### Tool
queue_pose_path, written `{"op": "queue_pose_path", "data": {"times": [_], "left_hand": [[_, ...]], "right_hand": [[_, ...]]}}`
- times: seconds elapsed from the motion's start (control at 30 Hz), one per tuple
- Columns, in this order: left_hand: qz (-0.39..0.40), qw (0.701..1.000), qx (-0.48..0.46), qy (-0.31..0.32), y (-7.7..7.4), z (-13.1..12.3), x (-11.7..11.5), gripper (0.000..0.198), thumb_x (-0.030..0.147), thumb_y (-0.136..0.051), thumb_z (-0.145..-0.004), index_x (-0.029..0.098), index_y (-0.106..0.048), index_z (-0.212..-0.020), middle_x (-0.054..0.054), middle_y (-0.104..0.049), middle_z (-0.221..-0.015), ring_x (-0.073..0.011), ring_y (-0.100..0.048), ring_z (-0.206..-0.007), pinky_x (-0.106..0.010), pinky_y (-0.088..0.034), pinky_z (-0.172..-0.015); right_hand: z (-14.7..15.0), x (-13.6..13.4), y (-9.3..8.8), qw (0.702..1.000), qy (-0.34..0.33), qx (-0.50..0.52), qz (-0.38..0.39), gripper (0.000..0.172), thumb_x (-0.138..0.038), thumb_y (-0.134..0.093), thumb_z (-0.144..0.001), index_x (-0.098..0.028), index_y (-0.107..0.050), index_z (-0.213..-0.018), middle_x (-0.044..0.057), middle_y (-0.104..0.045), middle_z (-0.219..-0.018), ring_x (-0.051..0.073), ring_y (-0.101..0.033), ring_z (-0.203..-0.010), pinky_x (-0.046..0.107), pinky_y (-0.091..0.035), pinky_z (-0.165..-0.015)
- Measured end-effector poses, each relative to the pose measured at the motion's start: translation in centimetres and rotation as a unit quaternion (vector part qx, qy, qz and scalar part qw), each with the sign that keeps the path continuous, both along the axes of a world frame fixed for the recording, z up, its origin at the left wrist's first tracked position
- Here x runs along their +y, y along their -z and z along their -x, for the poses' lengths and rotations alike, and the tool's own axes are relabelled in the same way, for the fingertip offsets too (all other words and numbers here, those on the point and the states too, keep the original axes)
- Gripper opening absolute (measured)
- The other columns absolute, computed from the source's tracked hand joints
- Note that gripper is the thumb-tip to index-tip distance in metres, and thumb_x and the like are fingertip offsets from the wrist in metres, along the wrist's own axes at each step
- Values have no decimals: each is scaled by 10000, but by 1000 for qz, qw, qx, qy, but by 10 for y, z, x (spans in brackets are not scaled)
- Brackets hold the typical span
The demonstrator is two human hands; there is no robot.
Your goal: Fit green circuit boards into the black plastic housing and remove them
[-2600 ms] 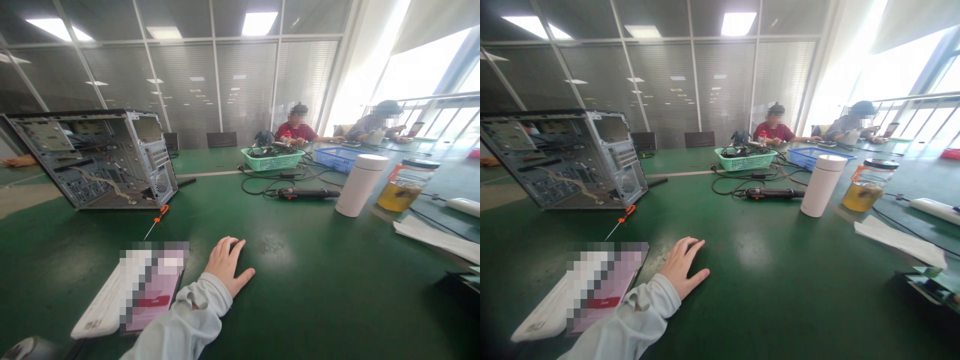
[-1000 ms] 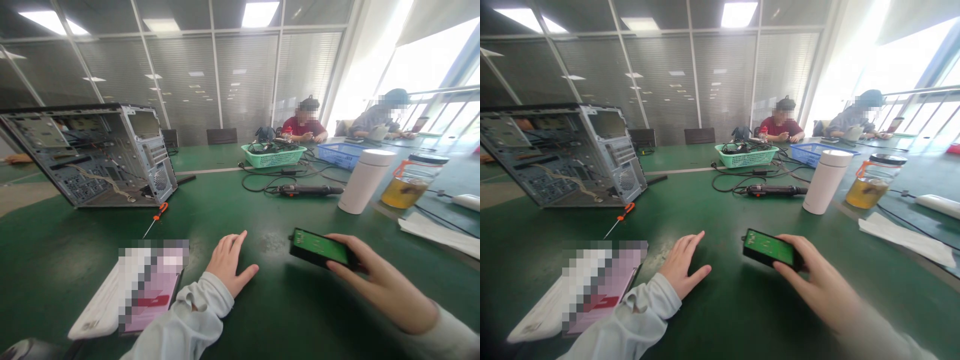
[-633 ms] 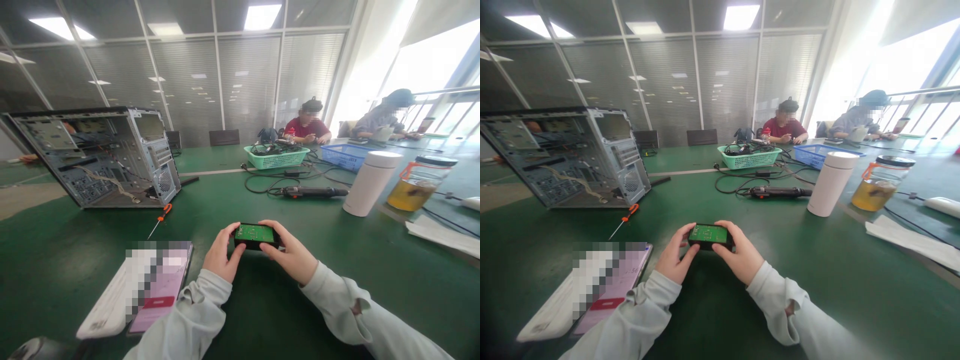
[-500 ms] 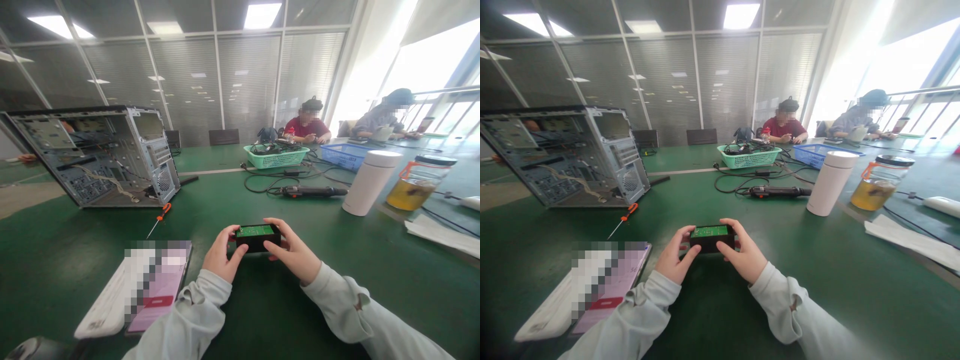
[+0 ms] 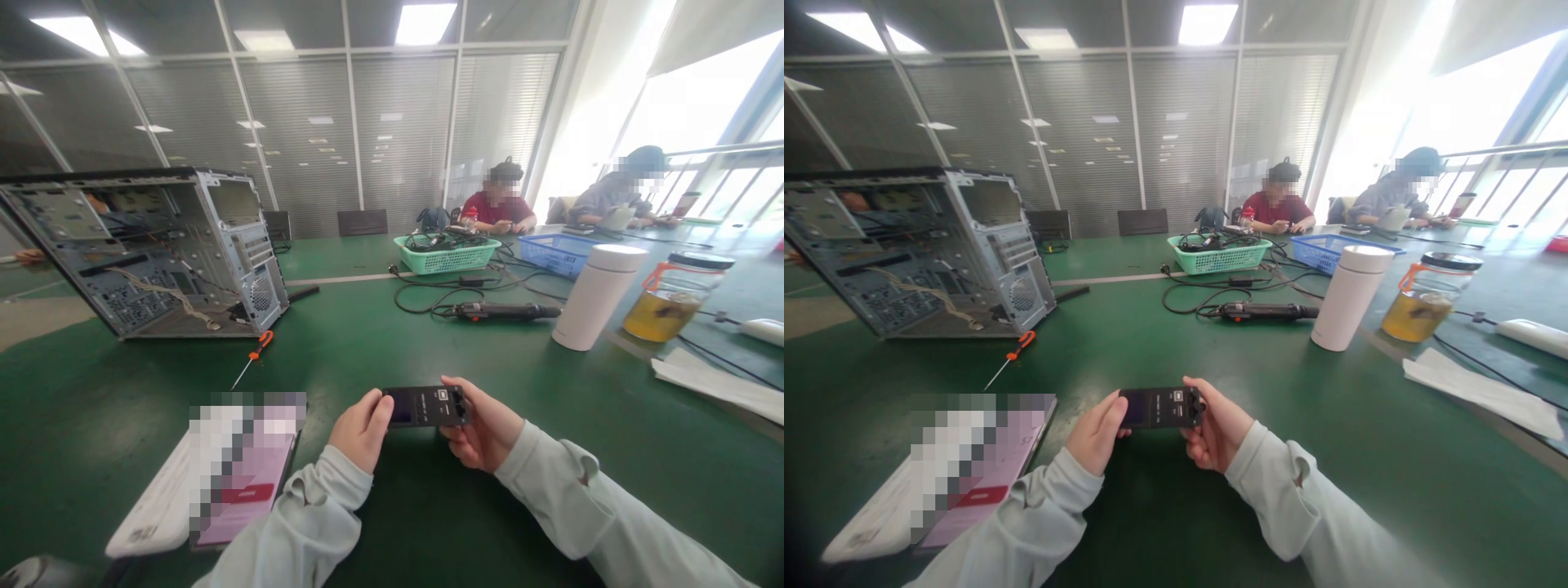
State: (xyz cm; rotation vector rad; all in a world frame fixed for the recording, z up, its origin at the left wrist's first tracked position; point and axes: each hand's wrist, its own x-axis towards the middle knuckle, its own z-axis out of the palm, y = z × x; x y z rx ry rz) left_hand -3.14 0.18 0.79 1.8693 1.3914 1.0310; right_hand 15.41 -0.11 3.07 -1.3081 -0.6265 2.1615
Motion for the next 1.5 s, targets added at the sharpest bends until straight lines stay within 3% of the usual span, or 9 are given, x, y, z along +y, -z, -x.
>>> {"op": "queue_pose_path", "data": {"times": [0.23,0.37,0.47,0.63,0.73,0.87,1.07,1.27,1.5], "left_hand": [[59,991,-117,0,4,-1,8,426,553,-348,-811,198,-481,-615,13,-522,-578,-153,-549,-545,-273,-495,-542],[30,992,-119,35,11,-2,7,306,487,-460,-793,194,-480,-880,-10,-602,-743,-173,-616,-682,-315,-519,-666],[-1,995,-64,82,11,-3,2,361,375,-573,-744,207,-419,-1024,-51,-629,-919,-186,-638,-783,-341,-521,-719],[-96,989,53,103,1,-3,-7,376,242,-647,-667,227,-446,-985,-41,-598,-998,-204,-605,-906,-337,-524,-736],[-154,978,88,113,-2,-2,-8,301,192,-601,-685,233,-437,-935,-42,-583,-1046,-200,-592,-921,-335,-520,-744],[-195,964,114,143,-2,-2,-9,327,84,-504,-674,243,-403,-942,-52,-558,-1139,-202,-571,-995,-336,-501,-794],[-151,979,70,116,-4,-3,-16,496,191,-582,-641,235,-347,-1075,-70,-547,-1111,-216,-583,-929,-374,-490,-813],[-65,993,28,90,-3,-2,-8,207,316,-502,-787,219,-455,-963,-42,-592,-965,-195,-589,-894,-357,-498,-780],[-32,996,-10,80,-1,-3,-4,199,293,-569,-745,216,-497,-914,-31,-626,-931,-198,-609,-919,-328,-513,-751]], "right_hand": [[-1,-1,-2,999,-2,30,-13,527,-558,-100,-995,-154,-381,-807,7,-433,-555,137,-460,-367,145,-336,-303],[-2,0,-6,997,46,25,-65,378,-466,-160,-1022,-167,-389,-1004,22,-492,-744,121,-528,-456,147,-419,-363],[-2,0,-2,989,79,7,-121,255,-385,-266,-1015,-196,-327,-1173,33,-489,-842,105,-557,-541,137,-468,-453],[-10,4,16,959,86,-27,-267,658,-419,-713,-756,-272,-296,-1243,33,-472,-989,151,-555,-756,188,-517,-558],[-23,11,24,911,29,-83,-403,758,-477,-785,-643,-207,-346,-1198,52,-473,-996,213,-527,-851,250,-517,-603],[-37,17,27,812,-43,-168,-557,599,-495,-767,-659,-138,-428,-999,24,-481,-856,183,-477,-788,262,-431,-703],[-38,16,24,785,-53,-191,-587,574,-523,-727,-718,-143,-393,-989,21,-469,-852,178,-450,-767,240,-371,-685],[-37,16,26,762,-54,-226,-605,551,-459,-744,-719,-148,-382,-995,13,-452,-848,169,-440,-756,229,-361,-674],[-31,11,27,736,-55,-275,-616,563,-491,-737,-701,-156,-389,-991,5,-467,-810,162,-438,-705,215,-352,-618]]}}
